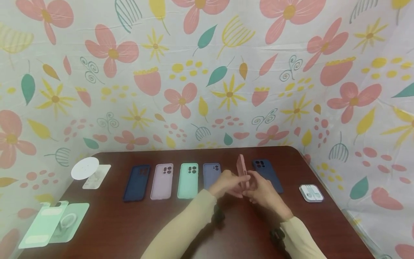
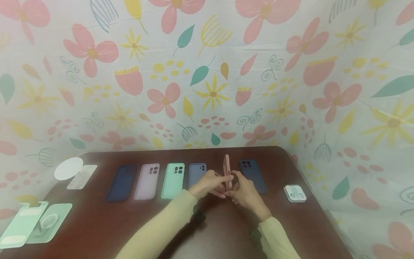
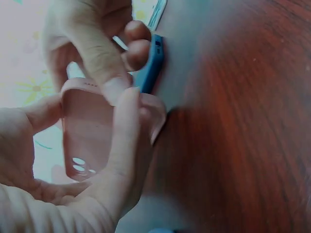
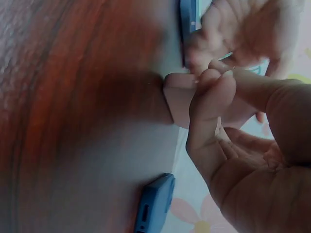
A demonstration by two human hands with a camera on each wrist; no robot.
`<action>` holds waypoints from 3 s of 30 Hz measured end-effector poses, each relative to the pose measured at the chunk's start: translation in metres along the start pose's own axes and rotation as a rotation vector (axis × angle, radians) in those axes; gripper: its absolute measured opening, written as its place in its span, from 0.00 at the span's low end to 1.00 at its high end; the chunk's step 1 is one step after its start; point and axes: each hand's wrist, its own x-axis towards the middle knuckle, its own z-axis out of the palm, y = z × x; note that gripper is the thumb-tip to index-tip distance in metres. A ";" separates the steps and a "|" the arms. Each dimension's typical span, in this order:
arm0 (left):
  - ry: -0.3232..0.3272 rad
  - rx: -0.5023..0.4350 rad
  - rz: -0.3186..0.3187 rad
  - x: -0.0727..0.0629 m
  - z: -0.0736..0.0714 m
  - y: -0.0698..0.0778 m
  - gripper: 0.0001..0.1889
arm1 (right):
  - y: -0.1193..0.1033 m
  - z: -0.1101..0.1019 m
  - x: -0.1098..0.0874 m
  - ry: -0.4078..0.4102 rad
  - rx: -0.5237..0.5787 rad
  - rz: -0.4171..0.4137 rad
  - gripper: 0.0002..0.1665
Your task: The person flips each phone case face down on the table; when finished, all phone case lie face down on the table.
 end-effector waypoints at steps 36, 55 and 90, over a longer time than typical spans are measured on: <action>0.199 0.538 0.150 -0.004 0.003 -0.003 0.11 | 0.013 0.001 0.010 -0.085 -0.090 0.145 0.44; 0.193 0.805 0.103 0.061 0.009 -0.046 0.18 | 0.013 0.004 0.010 -0.062 -0.089 0.142 0.43; 0.168 0.616 0.080 -0.045 -0.073 -0.013 0.42 | -0.027 0.047 0.009 -0.080 0.061 0.056 0.58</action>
